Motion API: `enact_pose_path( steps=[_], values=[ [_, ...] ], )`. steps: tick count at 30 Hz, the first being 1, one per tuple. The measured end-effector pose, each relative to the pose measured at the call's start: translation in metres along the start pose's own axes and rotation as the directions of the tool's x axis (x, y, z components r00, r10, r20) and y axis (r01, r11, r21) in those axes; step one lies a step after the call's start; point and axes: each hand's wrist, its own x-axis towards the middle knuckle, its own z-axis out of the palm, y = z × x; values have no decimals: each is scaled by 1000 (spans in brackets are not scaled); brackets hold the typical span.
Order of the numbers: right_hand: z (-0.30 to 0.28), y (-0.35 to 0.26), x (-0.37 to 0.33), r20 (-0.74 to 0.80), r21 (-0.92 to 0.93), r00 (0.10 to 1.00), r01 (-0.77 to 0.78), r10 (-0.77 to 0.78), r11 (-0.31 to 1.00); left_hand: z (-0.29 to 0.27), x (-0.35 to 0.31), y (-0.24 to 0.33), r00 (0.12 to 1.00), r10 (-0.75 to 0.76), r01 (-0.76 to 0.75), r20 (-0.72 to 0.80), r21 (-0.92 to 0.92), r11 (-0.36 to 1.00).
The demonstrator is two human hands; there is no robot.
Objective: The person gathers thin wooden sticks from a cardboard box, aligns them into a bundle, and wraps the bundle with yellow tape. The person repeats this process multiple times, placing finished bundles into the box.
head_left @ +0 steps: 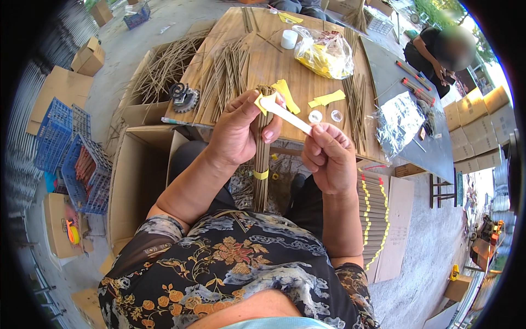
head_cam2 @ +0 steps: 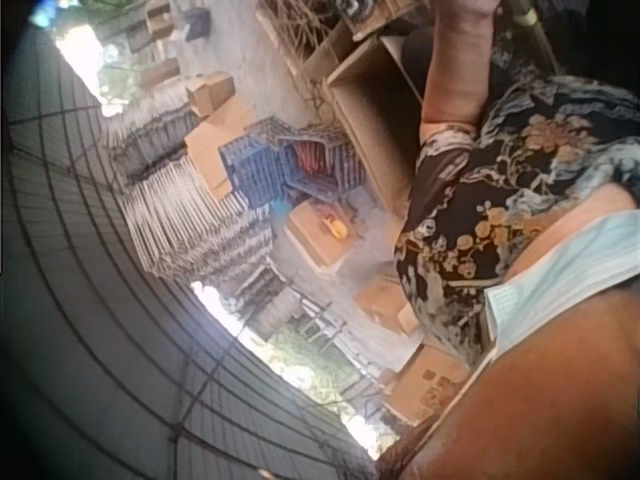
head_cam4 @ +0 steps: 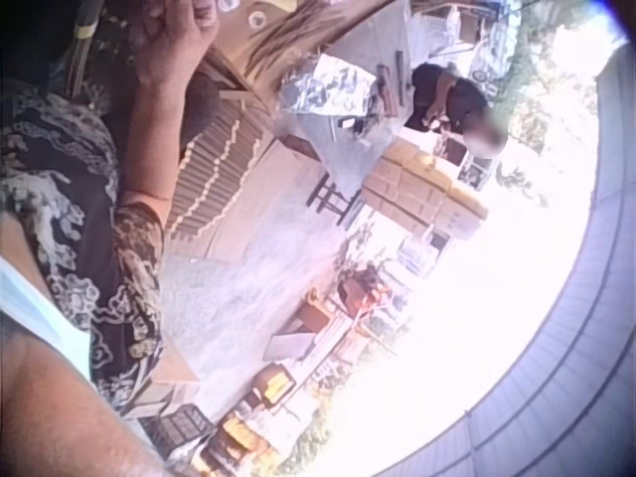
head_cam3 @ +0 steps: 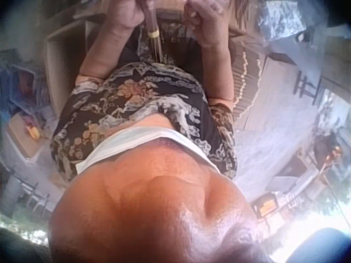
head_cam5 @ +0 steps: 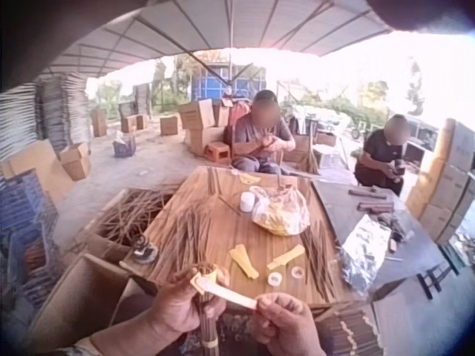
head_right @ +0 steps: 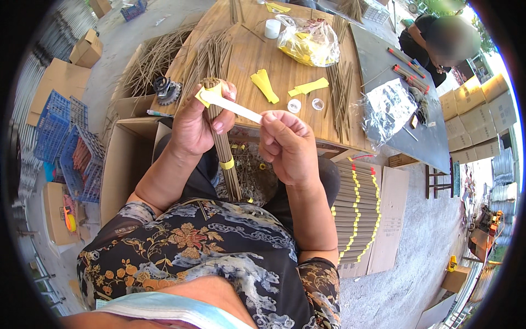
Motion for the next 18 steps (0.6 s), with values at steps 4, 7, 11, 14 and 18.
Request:
enact_pose_path(
  steps=[4,7,11,14,18],
  values=[
    [5,6,-5,13,-13,1000,-13,13,1000,0,-5,1,1000,17,-18,-17,-43,999],
    [5,5,-9,1,-10,1000,-3,3,1000,1,-7,3,999,17,-19,-35,-59,998],
    [6,1,-15,7,-9,999,39,-39,999,5,-9,5,1000,29,-30,-9,-45,999],
    [7,-1,-15,21,1,997,76,-76,997,3,-9,5,999,37,-35,30,-53,998],
    [12,1,-10,14,-20,998,63,-63,998,4,-9,5,998,30,-29,46,-32,999]
  ],
)
